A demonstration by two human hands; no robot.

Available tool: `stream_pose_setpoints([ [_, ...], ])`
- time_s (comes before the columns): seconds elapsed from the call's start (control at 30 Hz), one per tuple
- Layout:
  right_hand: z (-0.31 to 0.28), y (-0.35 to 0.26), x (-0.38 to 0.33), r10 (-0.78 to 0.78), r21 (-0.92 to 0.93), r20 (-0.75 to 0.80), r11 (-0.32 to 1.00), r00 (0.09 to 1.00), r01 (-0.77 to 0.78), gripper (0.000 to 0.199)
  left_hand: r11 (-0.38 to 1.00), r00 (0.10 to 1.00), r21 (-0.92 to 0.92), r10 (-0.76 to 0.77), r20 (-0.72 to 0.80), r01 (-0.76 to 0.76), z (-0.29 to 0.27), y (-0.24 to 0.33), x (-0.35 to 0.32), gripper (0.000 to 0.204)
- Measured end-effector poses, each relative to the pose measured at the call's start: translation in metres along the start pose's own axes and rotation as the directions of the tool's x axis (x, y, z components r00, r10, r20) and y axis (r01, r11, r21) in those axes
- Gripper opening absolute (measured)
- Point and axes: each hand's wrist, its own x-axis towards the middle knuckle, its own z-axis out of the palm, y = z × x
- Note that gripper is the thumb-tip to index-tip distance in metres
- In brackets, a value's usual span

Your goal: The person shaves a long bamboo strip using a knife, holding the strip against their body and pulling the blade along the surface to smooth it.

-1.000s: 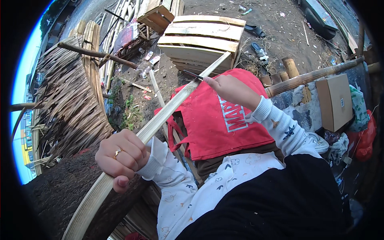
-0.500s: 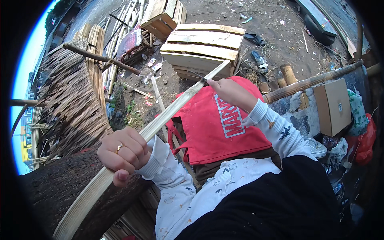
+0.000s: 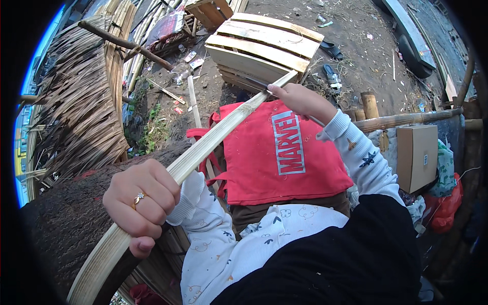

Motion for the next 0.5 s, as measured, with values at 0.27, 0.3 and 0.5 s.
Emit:
stream_pose_setpoints([
  [0.27,-0.001,0.003,0.008,-0.042,-0.136,0.037,0.99,0.998,0.046,0.067,1.0,1.0,0.012,-0.023,0.005,0.023,0.002,0.002,0.004,0.027],
  [0.3,0.007,0.024,0.025,-0.023,-0.135,-0.066,0.991,0.998,0.014,0.066,0.999,1.0,0.021,-0.026,0.017,0.026,0.001,0.001,0.005,0.027],
  [0.5,0.013,0.034,0.044,0.079,-0.143,-0.096,0.985,0.992,-0.092,0.065,0.999,0.999,0.031,-0.026,0.034,0.025,-0.004,0.001,0.003,0.025],
])
